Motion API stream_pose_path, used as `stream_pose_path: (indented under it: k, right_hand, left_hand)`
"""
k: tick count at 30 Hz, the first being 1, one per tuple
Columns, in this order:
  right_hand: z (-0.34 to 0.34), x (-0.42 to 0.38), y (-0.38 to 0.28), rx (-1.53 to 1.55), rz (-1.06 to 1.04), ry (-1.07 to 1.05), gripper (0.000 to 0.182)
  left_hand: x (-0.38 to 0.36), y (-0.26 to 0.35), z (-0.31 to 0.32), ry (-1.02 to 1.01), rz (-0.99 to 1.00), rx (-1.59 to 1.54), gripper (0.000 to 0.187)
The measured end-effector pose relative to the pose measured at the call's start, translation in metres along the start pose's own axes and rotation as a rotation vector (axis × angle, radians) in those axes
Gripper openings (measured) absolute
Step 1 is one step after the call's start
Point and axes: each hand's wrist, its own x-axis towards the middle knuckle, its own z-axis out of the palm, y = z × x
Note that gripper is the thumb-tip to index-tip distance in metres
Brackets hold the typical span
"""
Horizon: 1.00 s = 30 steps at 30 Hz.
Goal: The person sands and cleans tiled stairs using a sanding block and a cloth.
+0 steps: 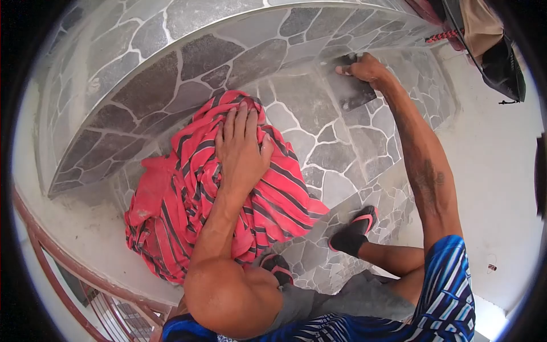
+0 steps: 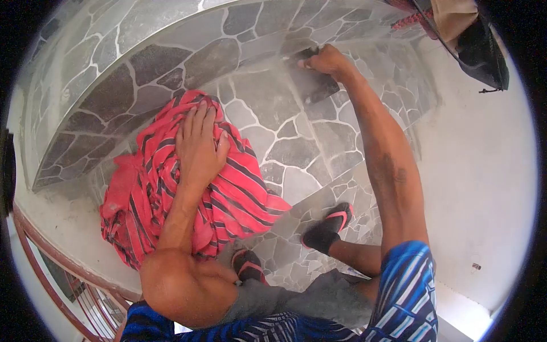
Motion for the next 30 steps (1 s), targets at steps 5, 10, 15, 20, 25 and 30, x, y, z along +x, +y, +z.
stream_pose_path:
  k: [5,10,15,20,25,30]
  right_hand:
    - [0.001,-0.011,-0.010,-0.060,0.004,-0.026,0.056]
    - [0.004,-0.028,-0.023,-0.098,-0.120,0.048,0.057]
    - [0.038,-0.061,-0.047,-0.649,-0.386,0.168,0.034]
    - [0.113,-0.080,-0.049,-0.781,-0.575,0.358,0.019]
    - [0.130,-0.079,-0.067,-1.009,-0.520,0.259,0.018]
    - [0.116,-0.051,-0.059,-0.744,-0.370,0.356,0.021]
  left_hand:
    - [0.000,0.001,0.001,0.005,0.002,0.040,0.060]
    - [-0.002,0.000,0.001,-0.003,-0.005,0.017,0.061]
    - [-0.001,-0.001,0.001,-0.003,0.004,0.034,0.063]
    - [0.002,0.000,-0.001,-0.030,-0.006,0.029,0.063]
    - [0.001,0.000,-0.001,-0.041,0.003,0.028,0.063]
    - [0.000,-0.001,-0.004,-0.036,0.008,0.028,0.061]
